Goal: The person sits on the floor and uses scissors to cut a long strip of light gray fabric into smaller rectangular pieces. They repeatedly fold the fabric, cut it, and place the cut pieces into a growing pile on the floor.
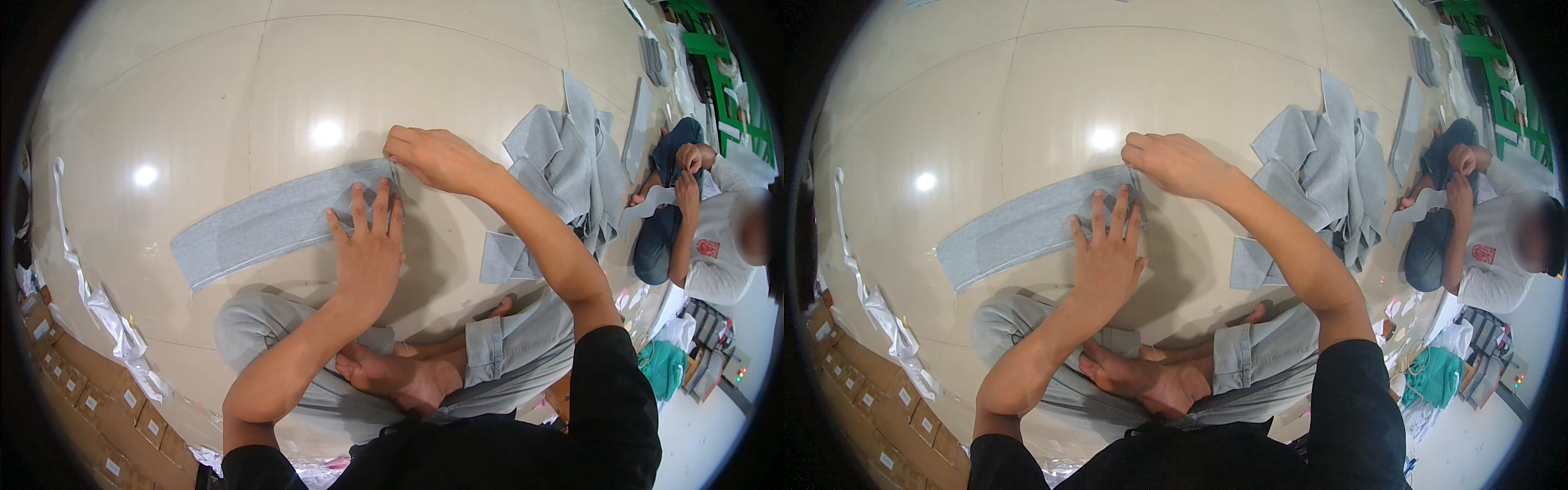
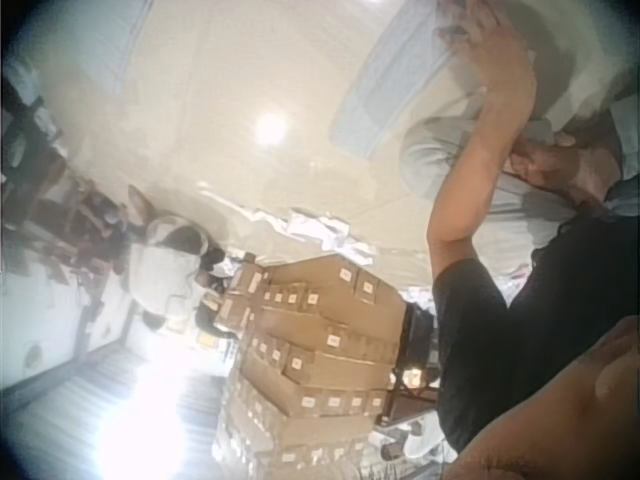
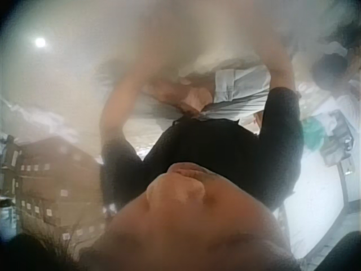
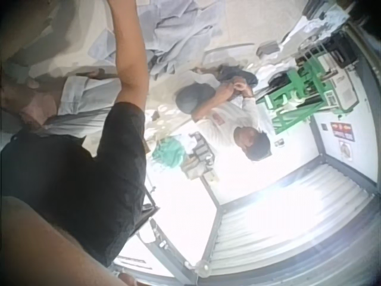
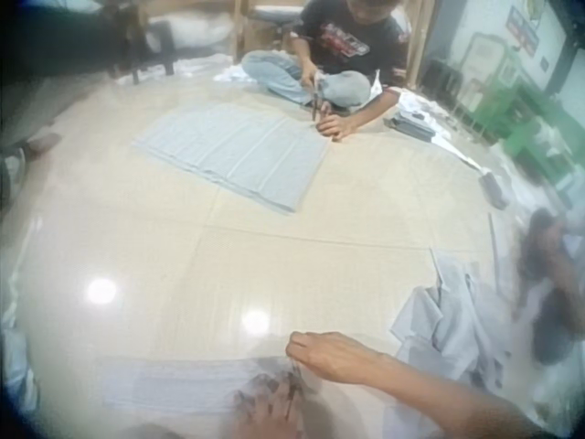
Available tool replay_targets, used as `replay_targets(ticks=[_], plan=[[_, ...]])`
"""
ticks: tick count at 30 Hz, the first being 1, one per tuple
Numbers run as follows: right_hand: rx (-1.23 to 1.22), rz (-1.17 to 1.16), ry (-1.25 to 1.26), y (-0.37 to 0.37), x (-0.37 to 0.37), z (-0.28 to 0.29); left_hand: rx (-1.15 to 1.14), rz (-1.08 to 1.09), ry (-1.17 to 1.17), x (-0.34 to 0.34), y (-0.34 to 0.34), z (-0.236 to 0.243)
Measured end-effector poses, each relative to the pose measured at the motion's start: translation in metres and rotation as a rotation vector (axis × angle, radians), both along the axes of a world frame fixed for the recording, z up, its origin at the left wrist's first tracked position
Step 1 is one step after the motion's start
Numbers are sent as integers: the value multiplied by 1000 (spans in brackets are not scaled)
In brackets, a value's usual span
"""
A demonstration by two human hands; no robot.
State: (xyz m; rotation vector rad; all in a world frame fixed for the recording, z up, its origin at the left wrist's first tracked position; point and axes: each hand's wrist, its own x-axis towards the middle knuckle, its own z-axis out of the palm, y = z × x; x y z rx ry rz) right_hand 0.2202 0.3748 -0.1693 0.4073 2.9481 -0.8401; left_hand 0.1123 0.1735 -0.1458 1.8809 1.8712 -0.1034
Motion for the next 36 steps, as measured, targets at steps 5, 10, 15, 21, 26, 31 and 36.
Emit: replay_targets(ticks=[5,10,15,21,26,31,36], plan=[[-28,-75,-37,-1,1,-4,-1,1,2,1,0,-1],[59,-263,23,7,0,1,-5,-1,3,1,-1,-1],[73,-250,48,1,3,4,0,1,1,1,-1,0],[-25,-298,109,-13,-1,-8,-5,2,16,0,-2,-2],[-108,-544,89,-4,-3,-6,-9,-5,15,0,0,2],[64,-364,207,-13,1,-15,8,-2,29,5,2,-3],[265,-610,151,-3,6,-18,85,50,12,1,-7,-18]])
